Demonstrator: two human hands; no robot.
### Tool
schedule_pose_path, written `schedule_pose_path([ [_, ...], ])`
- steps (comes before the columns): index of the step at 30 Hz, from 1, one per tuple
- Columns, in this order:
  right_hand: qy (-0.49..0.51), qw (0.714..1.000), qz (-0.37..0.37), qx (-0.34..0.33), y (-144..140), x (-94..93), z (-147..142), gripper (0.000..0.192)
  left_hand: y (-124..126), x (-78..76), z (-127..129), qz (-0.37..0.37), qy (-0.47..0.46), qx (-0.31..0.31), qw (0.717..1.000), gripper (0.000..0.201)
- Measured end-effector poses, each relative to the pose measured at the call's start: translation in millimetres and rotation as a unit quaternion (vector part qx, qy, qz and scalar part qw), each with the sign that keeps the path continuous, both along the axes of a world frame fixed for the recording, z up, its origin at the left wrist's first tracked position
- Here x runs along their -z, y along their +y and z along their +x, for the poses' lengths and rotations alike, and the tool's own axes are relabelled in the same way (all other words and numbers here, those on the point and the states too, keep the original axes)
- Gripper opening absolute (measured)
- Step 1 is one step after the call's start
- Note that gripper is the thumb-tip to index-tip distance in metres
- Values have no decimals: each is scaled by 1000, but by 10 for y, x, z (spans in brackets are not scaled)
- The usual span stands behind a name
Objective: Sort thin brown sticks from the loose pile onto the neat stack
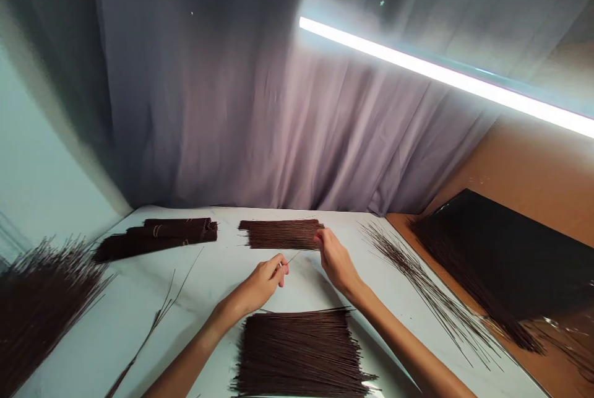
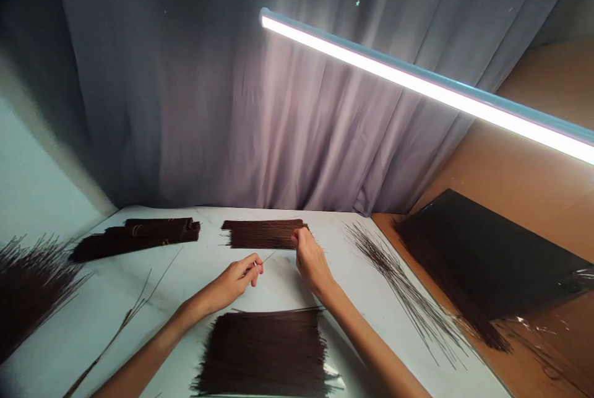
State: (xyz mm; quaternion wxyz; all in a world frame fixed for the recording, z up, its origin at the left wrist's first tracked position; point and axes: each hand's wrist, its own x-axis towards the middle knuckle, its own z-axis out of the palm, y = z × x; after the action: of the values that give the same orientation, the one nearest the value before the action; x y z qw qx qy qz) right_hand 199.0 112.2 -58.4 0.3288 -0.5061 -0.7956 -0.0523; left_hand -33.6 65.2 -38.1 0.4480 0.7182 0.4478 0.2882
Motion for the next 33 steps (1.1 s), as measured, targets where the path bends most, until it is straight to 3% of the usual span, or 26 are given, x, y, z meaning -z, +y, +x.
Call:
schedule_pose_path([
  [5,78,997,-25,10,-848,-3,-52,15,37,73,104,-57,-100,4,993,37],
  [8,102,994,-38,17,-1089,4,-110,13,-13,27,197,-86,-135,22,987,42],
  [15,161,985,-54,1,-1144,22,-158,16,-165,-146,307,-93,-179,8,979,37],
  [33,177,982,-62,-15,-1195,10,-127,16,-222,-57,406,-84,-220,-22,972,38],
])
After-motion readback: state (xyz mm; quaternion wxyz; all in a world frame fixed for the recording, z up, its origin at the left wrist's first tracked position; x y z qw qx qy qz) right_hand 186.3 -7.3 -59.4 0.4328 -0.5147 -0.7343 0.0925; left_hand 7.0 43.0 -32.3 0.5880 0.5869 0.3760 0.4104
